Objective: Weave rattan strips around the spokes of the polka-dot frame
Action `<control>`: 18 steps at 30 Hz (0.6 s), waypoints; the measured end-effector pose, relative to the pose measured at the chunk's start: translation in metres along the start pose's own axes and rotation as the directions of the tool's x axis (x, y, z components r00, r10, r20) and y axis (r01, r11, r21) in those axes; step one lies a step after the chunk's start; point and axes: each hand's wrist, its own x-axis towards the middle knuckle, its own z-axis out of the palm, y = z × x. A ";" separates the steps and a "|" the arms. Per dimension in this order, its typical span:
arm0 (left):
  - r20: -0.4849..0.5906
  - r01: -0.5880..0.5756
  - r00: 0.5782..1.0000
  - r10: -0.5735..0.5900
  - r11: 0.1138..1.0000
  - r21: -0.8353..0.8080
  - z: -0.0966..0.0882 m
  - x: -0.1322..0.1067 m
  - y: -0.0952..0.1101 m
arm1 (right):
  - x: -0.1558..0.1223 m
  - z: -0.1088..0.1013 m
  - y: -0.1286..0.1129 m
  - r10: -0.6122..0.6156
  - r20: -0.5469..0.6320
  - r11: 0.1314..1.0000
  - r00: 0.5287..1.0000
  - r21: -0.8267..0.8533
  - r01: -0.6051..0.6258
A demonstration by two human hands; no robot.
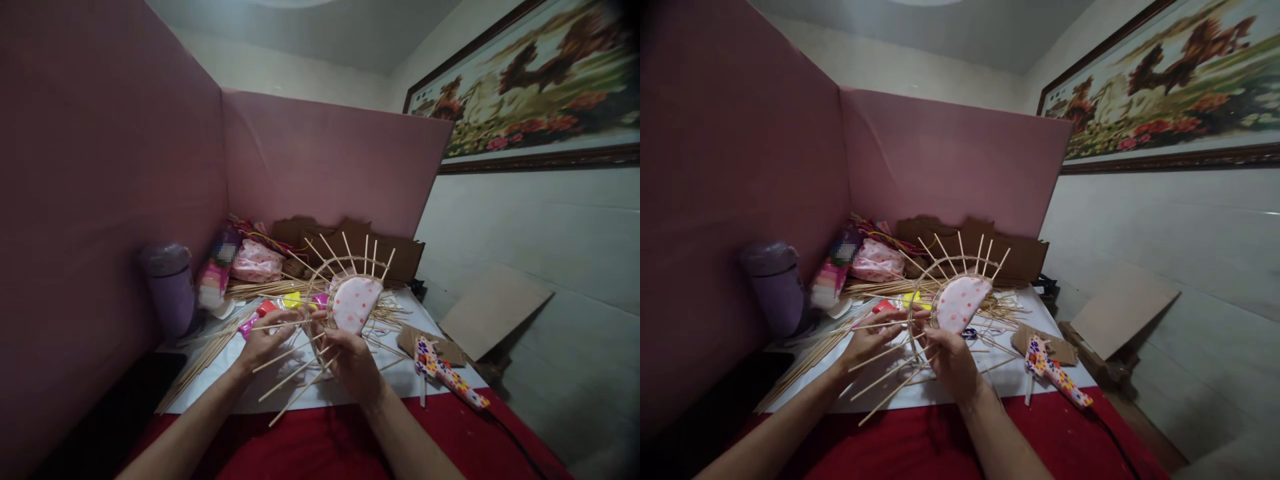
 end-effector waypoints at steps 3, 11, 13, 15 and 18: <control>-0.145 -0.049 0.988 0.050 0.999 0.012 -0.012 0.010 0.002 | 0.003 -0.001 0.001 -0.105 -0.078 0.994 0.991 -0.014 0.104; -0.578 -0.280 0.774 0.259 0.958 0.055 -0.013 -0.024 0.061 | 0.011 -0.008 0.001 -0.364 -0.268 0.931 0.892 -0.088 0.354; -0.419 -0.100 0.907 0.028 0.984 -0.149 0.006 -0.045 0.066 | 0.013 -0.008 0.002 -0.413 -0.290 0.911 0.864 -0.109 0.399; -0.100 0.277 0.941 -0.323 0.906 -0.320 0.028 -0.060 0.062 | 0.013 -0.006 0.005 -0.470 -0.293 0.882 0.832 -0.152 0.445; 0.032 0.470 0.843 -0.536 0.708 -0.527 0.057 -0.063 0.050 | 0.013 -0.006 0.011 -0.557 -0.262 0.828 0.788 -0.253 0.501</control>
